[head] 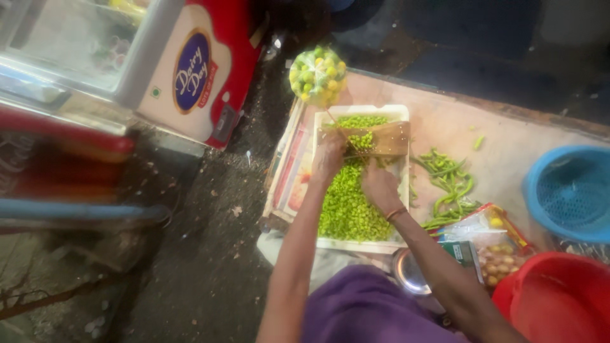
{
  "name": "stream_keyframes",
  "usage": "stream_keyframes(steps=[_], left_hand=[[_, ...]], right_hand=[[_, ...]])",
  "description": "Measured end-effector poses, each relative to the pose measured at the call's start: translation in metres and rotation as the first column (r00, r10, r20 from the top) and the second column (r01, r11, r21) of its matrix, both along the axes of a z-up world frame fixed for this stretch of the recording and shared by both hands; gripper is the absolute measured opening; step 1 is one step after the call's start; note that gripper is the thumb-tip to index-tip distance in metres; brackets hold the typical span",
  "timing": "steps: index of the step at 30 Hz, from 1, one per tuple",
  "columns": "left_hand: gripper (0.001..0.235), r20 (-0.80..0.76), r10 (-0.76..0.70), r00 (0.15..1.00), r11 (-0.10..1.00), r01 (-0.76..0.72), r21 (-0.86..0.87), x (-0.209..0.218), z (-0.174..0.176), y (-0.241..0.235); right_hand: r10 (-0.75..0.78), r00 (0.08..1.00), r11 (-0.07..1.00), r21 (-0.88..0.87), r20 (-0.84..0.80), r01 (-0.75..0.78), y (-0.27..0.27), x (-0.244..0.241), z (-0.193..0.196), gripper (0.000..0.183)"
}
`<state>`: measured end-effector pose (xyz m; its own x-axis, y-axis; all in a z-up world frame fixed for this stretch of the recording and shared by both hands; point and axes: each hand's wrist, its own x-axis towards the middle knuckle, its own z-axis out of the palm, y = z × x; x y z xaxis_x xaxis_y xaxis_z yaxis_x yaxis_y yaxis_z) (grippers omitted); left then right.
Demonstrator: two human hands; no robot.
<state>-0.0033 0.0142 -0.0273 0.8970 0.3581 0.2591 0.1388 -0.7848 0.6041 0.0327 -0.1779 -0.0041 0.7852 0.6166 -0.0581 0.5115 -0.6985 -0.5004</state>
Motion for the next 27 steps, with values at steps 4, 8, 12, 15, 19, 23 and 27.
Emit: stream_keyframes(steps=[4, 8, 12, 15, 19, 23, 27], left_hand=[[0.007, 0.107, -0.015, 0.994, 1.0, 0.012, 0.025, 0.005, -0.002, 0.002], [0.003, -0.015, -0.039, 0.999, 0.999, 0.038, -0.024, 0.007, 0.007, 0.003], [0.006, 0.054, -0.069, 0.996, 0.998, 0.068, 0.017, 0.004, -0.01, 0.01], [0.007, -0.077, -0.074, 0.994, 0.997, 0.077, 0.033, 0.007, -0.035, 0.013], [0.011, -0.065, -0.162, 0.985, 0.965, 0.172, 0.199, 0.002, -0.03, 0.014], [0.015, 0.064, -0.077, 0.995, 0.984, 0.065, 0.168, -0.008, 0.0, 0.002], [0.016, 0.175, -0.034, 0.984, 0.998, 0.023, 0.066, -0.007, 0.002, 0.0]], right_hand=[[0.022, 1.0, 0.999, 0.035, -0.003, -0.022, -0.021, -0.015, 0.025, 0.033], [-0.029, 0.998, 0.999, -0.03, -0.064, 0.027, -0.02, -0.028, 0.023, 0.037], [-0.02, 0.989, 0.998, 0.051, -0.145, 0.028, -0.007, -0.033, -0.005, 0.04], [-0.038, 0.987, 0.995, 0.086, -0.158, 0.052, 0.007, -0.026, -0.024, 0.036], [-0.023, 0.992, 0.998, 0.06, -0.121, 0.031, 0.023, -0.015, -0.033, 0.035], [-0.002, 0.998, 0.999, 0.033, -0.068, 0.004, 0.02, -0.01, -0.022, 0.034], [0.006, 0.999, 1.0, 0.028, -0.045, -0.005, 0.005, -0.012, -0.003, 0.031]])
